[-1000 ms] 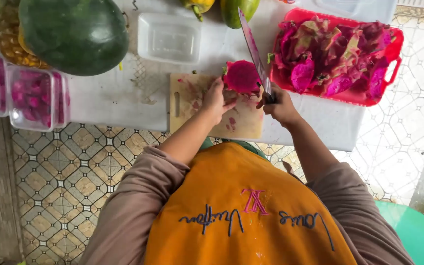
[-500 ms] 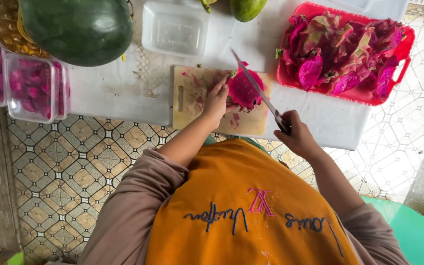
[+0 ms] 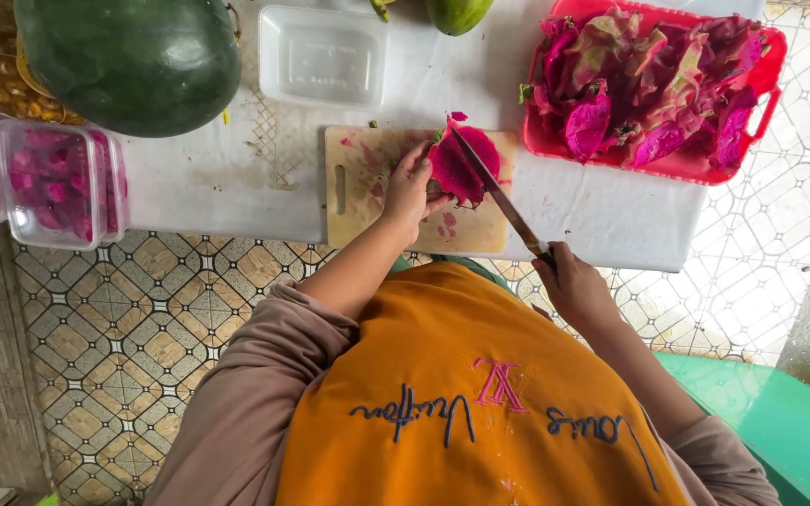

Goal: Peeling and cutting dragon fruit into cubes and placing them into plastic containers on a food preparation table.

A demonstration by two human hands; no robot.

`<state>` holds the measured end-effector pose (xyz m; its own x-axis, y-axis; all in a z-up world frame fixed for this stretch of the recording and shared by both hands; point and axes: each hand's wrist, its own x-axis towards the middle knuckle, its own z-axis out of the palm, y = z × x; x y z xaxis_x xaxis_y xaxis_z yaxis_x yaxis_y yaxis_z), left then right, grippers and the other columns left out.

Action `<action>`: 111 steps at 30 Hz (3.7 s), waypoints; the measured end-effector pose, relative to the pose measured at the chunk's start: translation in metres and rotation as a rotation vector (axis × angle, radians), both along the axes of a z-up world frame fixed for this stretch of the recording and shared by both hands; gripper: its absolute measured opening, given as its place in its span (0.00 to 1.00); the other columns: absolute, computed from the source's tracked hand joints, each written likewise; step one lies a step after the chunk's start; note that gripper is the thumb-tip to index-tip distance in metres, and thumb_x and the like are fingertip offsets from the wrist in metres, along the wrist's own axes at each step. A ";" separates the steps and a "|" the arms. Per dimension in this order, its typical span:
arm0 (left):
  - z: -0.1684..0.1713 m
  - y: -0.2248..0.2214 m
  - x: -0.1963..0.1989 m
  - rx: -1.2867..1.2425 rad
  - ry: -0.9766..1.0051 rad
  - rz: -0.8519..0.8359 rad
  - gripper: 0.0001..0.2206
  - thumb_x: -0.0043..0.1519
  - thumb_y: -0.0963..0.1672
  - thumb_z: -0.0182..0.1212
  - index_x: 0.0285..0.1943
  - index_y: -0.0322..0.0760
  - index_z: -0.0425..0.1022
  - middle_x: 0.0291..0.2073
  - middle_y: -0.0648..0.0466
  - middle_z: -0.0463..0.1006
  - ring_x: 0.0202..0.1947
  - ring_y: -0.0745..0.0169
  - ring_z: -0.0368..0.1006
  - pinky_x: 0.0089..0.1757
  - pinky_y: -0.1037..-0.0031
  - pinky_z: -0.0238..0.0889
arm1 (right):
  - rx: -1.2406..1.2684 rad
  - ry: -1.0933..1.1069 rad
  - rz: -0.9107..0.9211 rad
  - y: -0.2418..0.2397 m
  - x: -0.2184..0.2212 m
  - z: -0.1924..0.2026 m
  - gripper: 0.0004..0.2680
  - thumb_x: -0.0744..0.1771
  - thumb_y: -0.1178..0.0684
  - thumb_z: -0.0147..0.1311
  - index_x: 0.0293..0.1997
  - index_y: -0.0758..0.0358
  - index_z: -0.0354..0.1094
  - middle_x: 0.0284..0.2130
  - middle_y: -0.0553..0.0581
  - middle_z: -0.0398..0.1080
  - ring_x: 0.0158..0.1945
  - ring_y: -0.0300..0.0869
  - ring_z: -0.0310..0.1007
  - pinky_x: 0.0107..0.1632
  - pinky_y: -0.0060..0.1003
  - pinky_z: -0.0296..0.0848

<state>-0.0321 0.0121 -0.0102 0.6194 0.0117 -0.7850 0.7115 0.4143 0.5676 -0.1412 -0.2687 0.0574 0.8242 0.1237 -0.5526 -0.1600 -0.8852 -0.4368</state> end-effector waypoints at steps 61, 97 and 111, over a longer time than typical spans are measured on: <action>0.071 0.049 -0.028 -0.260 -0.545 0.094 0.28 0.70 0.54 0.51 0.78 0.51 0.53 0.64 0.43 0.68 0.57 0.38 0.73 0.53 0.52 0.75 | 1.373 -0.048 -0.549 0.132 0.099 0.017 0.17 0.72 0.61 0.44 0.72 0.66 0.56 0.59 0.66 0.68 0.51 0.51 0.77 0.53 0.45 0.81; 0.131 0.070 -0.006 0.007 -0.617 0.087 0.20 0.74 0.49 0.43 0.70 0.38 0.66 0.50 0.43 0.77 0.40 0.58 0.82 0.40 0.74 0.82 | 1.802 -0.018 -0.768 0.140 0.117 0.024 0.08 0.69 0.62 0.53 0.54 0.65 0.69 0.42 0.69 0.75 0.41 0.58 0.81 0.46 0.56 0.85; 0.124 0.063 -0.010 -0.227 -0.556 0.158 0.19 0.74 0.51 0.45 0.66 0.39 0.68 0.44 0.45 0.82 0.41 0.56 0.82 0.42 0.67 0.81 | 1.952 0.166 -0.819 0.132 0.116 -0.011 0.08 0.70 0.60 0.52 0.55 0.60 0.69 0.46 0.69 0.75 0.46 0.60 0.80 0.46 0.57 0.85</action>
